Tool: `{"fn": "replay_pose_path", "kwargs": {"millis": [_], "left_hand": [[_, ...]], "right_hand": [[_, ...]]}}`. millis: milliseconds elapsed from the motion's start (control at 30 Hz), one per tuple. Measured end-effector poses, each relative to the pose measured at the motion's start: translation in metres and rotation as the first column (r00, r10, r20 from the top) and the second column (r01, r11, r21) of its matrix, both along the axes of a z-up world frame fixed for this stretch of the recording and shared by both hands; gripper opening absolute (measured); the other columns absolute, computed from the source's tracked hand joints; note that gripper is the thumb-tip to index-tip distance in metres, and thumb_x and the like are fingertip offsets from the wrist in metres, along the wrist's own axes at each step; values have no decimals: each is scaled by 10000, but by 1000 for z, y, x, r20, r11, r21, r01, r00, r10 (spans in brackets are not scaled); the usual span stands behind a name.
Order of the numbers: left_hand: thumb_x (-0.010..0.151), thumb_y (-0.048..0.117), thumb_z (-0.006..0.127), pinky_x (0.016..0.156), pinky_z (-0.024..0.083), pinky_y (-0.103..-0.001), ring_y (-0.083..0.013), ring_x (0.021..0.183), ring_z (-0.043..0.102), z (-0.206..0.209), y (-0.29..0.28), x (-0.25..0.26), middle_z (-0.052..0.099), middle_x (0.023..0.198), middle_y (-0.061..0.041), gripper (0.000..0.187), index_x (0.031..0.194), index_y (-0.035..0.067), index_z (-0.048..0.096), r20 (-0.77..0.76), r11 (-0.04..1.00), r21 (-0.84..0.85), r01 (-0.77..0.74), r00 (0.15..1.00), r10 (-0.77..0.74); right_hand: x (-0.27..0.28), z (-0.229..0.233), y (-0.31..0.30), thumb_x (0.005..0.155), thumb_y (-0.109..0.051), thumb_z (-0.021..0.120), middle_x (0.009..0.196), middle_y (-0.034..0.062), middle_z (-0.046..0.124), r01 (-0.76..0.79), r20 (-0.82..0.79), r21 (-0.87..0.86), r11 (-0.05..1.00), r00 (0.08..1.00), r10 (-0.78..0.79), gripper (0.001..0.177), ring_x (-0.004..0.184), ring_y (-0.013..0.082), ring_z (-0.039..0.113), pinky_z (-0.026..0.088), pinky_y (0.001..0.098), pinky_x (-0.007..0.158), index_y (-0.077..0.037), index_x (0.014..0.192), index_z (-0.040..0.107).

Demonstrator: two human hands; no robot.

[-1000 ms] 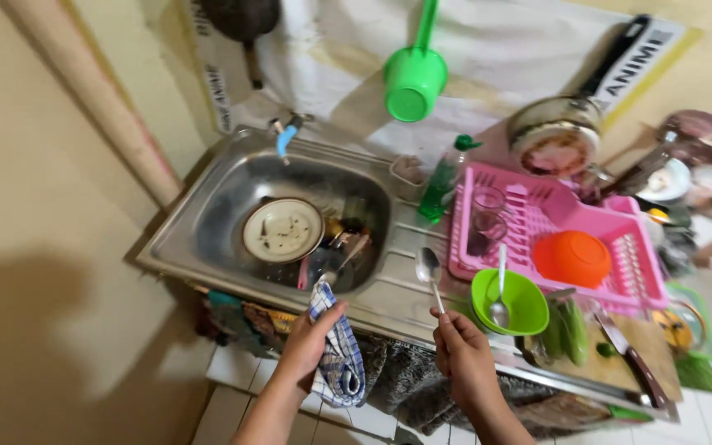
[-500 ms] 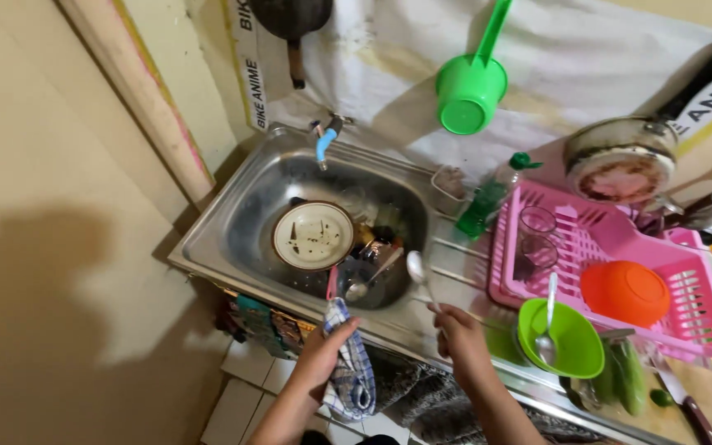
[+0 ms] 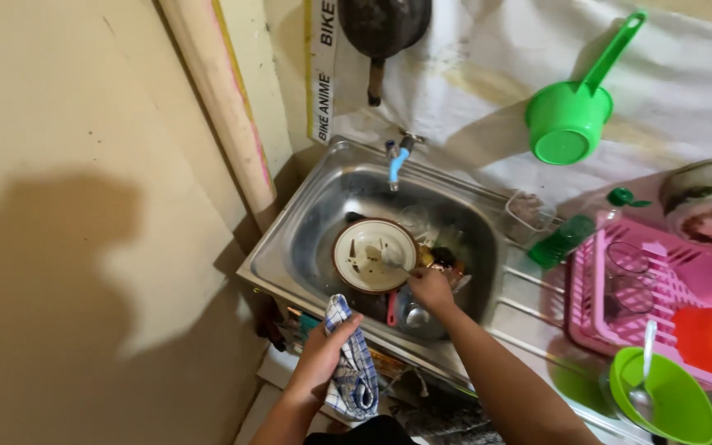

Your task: Set the table with placemats and prepare drinks from a teapot.

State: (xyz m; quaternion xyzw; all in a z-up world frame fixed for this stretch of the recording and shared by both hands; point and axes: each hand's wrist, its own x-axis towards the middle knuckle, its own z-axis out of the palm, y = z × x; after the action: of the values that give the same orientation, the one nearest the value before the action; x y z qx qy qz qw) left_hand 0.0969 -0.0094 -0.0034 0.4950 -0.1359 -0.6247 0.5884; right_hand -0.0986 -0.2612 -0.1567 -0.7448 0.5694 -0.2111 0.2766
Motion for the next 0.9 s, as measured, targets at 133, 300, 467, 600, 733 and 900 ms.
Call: {"fn": "replay_pose_path", "kwargs": {"millis": [133,300,467,600,733,900], "left_hand": [[869,301,772,604,483,-263,-92,645,614,-21,-1,26,679,766,12,253,963,68,745,85,998,45,-32,996,28],[824,301,779,550,484,-332,-164,580,588,-5,-2,38,636,698,-21,271,913,59,698,22,994,105,-19,1000,17],[873,281,769,569,455,-296,-118,623,574,-33,-32,16,633,722,2,248,930,47,709,58,988,30,153,986,-155],[893,263,724,586,469,-308,-128,635,596,-17,-52,-39,653,744,9,191,936,77,708,72,949,-14,315,947,-314],[911,300,708,635,514,-325,-120,689,643,-25,-44,-113,714,764,3,257,886,44,712,363,846,-147,512,824,-436],[873,341,715,627,523,-415,-280,634,683,-3,-5,-188,718,717,-130,306,863,37,689,714,787,-211,579,641,-281]], "right_hand": [[21,-5,0,830,-302,652,1003,180,755,5,-85,-22,1000,996,-7,324,973,366,724,566,452,893,-90,1034,787],[17,57,45,793,-335,729,1033,216,719,47,-290,-265,963,949,-126,347,915,425,691,553,535,760,-83,1025,781],[-6,77,130,911,-376,671,1086,149,741,231,28,66,971,972,-233,388,941,293,725,580,419,824,-98,1176,726],[-1,101,215,951,-510,545,1113,48,730,171,685,534,828,486,-542,545,1000,123,699,568,317,836,-125,1334,597],[-12,91,263,997,-583,485,1118,107,748,62,777,630,774,-50,-628,649,954,194,706,576,322,853,-25,1280,661],[-38,141,322,955,-619,425,1093,123,757,83,568,799,595,-426,-704,691,928,236,726,572,346,818,-54,1258,683]]}}
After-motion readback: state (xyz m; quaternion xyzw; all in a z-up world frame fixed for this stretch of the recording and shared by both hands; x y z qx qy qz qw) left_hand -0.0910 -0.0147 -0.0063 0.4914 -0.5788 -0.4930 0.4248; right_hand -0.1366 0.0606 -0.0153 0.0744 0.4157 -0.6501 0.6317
